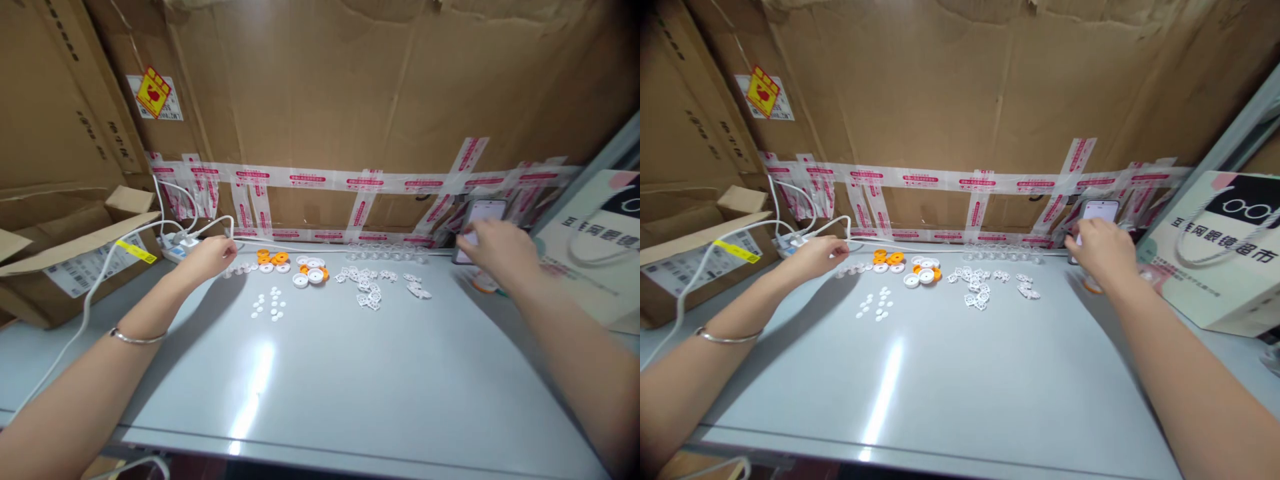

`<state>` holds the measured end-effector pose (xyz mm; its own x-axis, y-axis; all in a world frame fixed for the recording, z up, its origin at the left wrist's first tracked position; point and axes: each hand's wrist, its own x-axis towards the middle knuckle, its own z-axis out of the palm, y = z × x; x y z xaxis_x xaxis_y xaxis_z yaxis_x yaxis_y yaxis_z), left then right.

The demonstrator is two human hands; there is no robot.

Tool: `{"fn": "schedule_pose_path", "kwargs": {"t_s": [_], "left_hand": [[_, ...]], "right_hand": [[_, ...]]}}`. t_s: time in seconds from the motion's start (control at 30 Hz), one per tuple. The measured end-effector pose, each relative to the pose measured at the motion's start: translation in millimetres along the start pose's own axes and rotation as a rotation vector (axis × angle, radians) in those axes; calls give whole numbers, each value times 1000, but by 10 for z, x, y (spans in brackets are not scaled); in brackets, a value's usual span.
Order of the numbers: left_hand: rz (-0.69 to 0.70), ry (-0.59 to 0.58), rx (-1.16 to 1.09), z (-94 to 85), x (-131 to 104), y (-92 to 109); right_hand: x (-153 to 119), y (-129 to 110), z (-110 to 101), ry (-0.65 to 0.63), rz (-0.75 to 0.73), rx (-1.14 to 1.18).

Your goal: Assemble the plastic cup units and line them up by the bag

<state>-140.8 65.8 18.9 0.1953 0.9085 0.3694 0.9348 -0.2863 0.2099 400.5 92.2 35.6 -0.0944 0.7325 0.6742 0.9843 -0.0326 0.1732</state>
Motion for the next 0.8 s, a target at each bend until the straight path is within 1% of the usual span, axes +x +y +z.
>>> {"fn": "schedule_pose_path", "kwargs": {"t_s": [0.03,0.1,0.13,0.23,0.33,0.4,0.43,0.5,0.53,0.57,0.63,0.67,0.73,0.8], "left_hand": [[19,-32,19,11,-6,13],[44,-87,49,65,-17,29],[49,-105,61,104,-22,31],[43,-128,94,214,-45,31],[39,-107,101,223,-70,111],[52,-64,84,170,-95,274],[69,-39,64,141,-116,395],[129,-8,4,112,-185,699],[189,-26,-53,120,-233,866],[277,-54,-190,144,-287,1031],[418,-142,-395,233,-399,1317],[456,-196,-437,286,-447,1425],[503,-265,-460,382,-509,1561],[526,-316,-450,439,-519,1616]], "right_hand": [[9,-137,-91,58,-47,2],[4,-401,-220,108,-189,83],[-10,-512,-249,115,-274,122],[-76,-726,-215,136,-466,204],[-132,-807,-151,172,-534,271],[-152,-849,-167,192,-546,315],[-159,-877,-192,203,-546,337],[-176,-953,-255,224,-543,386],[-188,-999,-283,228,-546,413],[-203,-1047,-303,225,-554,439],[-244,-1144,-321,203,-573,491],[-269,-1188,-323,182,-582,514],[-318,-1270,-331,128,-592,567],[-360,-1363,-385,74,-581,655]]}}
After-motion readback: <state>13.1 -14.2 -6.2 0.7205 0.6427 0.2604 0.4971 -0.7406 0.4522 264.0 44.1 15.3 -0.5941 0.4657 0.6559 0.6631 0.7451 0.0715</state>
